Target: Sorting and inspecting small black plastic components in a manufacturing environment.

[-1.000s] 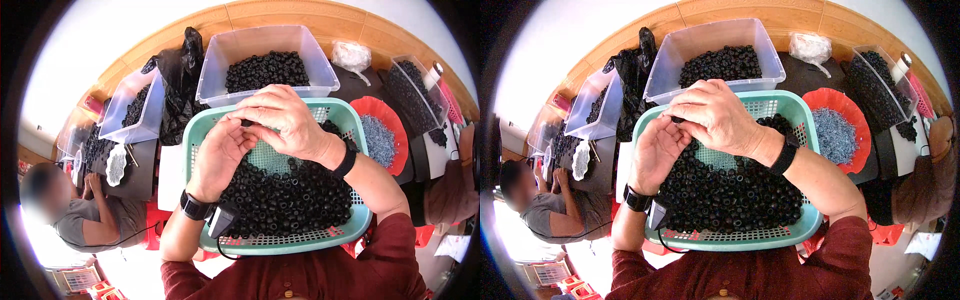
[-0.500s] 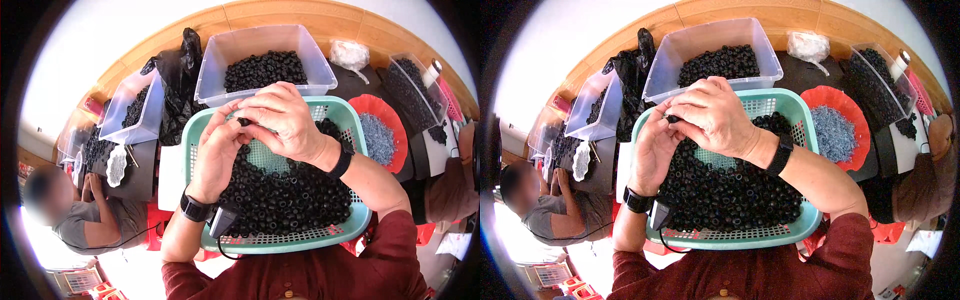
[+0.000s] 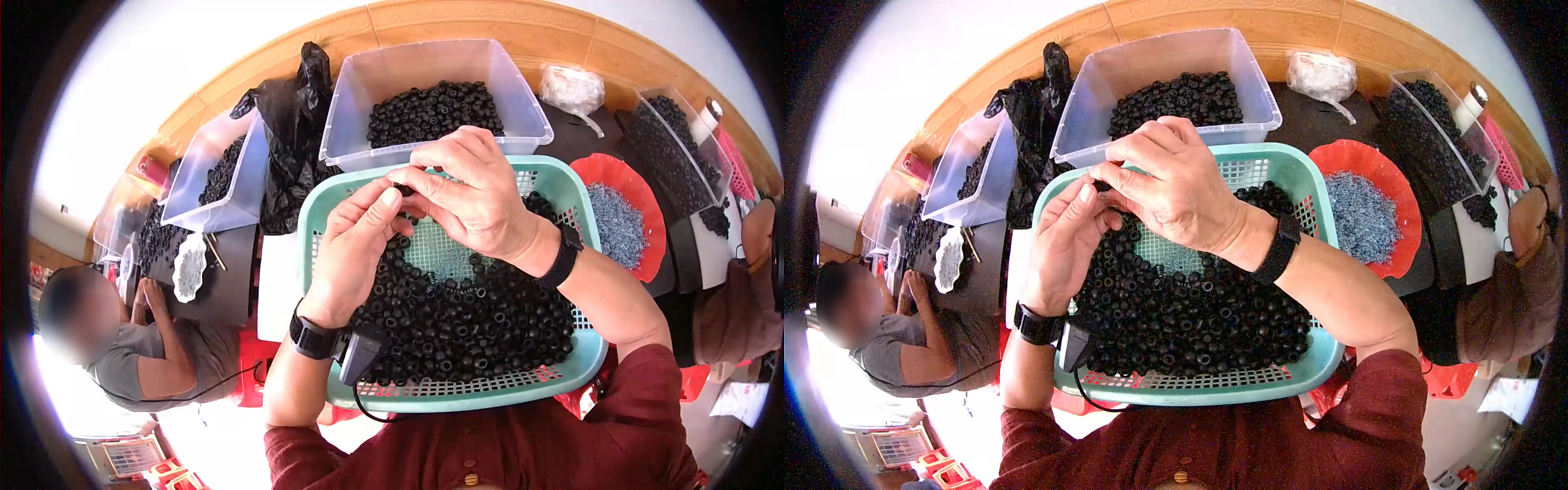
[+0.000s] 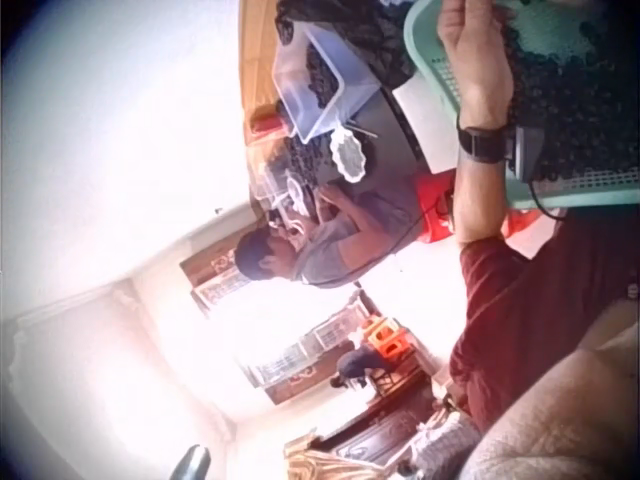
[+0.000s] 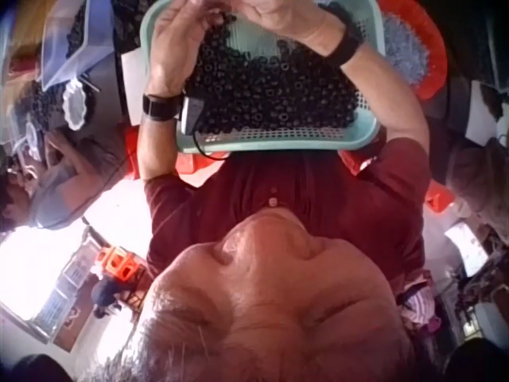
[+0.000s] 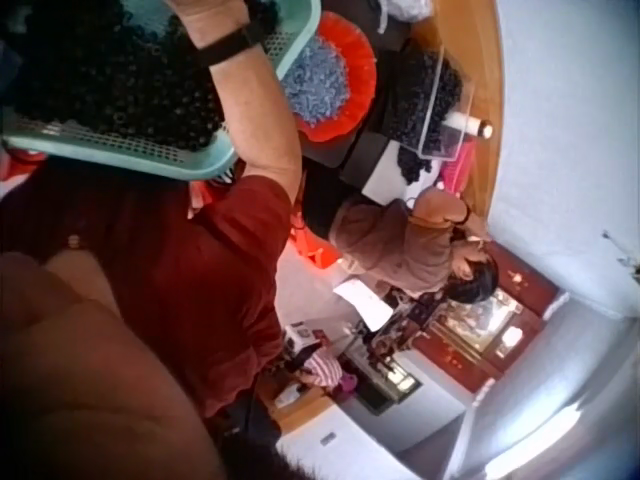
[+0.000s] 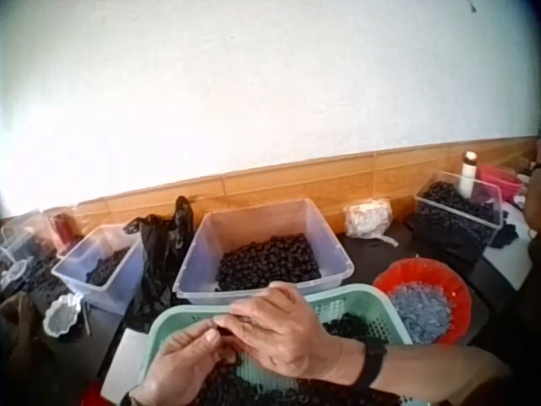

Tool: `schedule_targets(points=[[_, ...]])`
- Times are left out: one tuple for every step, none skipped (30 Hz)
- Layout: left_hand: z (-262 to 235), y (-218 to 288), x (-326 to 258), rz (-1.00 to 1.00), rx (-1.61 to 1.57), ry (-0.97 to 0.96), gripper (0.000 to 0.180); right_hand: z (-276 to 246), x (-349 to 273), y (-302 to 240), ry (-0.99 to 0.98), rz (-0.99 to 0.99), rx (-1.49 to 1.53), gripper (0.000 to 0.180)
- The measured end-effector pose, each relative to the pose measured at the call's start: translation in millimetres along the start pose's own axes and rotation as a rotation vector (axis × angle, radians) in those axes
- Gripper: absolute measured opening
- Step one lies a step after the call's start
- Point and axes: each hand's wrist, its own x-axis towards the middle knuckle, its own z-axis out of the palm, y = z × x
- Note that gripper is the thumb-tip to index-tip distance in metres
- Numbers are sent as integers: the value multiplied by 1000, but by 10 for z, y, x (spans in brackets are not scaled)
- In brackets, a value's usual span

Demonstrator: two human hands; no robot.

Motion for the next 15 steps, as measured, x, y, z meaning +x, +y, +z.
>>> schedule_targets(points=[[-3, -15, -2, 32, 18, -6, 32, -5, 4, -8, 5, -8, -16, 25], [-2, -24, -5, 63, 36, -12, 32, -8, 6, -15, 10, -16, -32, 25], [7, -23, -7, 63, 36, -11, 32, -10, 5, -21, 10, -16, -31, 25], [16, -27, -3, 61, 36, -10, 32, -11, -4, -21, 4, -10, -35, 24], [21, -30, 0, 58, 35, -9, 33, -12, -14, -22, -1, -5, -39, 23], [22, -36, -2, 56, 35, -10, 33, -4, -24, -24, -1, -2, -40, 23], [27, -32, -17, 52, 51, 18, 33, 7, -26, -37, 1, 0, -37, 22], [34, -29, -29, 47, 67, 45, 33, 15, -26, -50, 4, 3, -34, 21], [46, -24, -37, 46, 69, 46, 33, 17, -25, -61, 5, 5, -33, 21], [61, -25, -33, 55, 87, 49, 33, 13, -28, -63, 4, 9, -22, 20], [76, -27, -30, 63, 105, 52, 33, 10, -34, -65, 3, 14, -12, 20], [86, -30, -30, 61, 104, 50, 33, 8, -43, -64, 2, 17, -13, 20], [92, -27, -34, 57, 126, 56, 32, 9, -48, -64, 5, 15, -9, 19], [100, -28, -36, 53, 147, 62, 32, 12, -55, -61, 7, 13, -5, 19], [111, -31, -34, 50, 146, 61, 32, 20, -64, -55, 6, 17, -6, 19]])
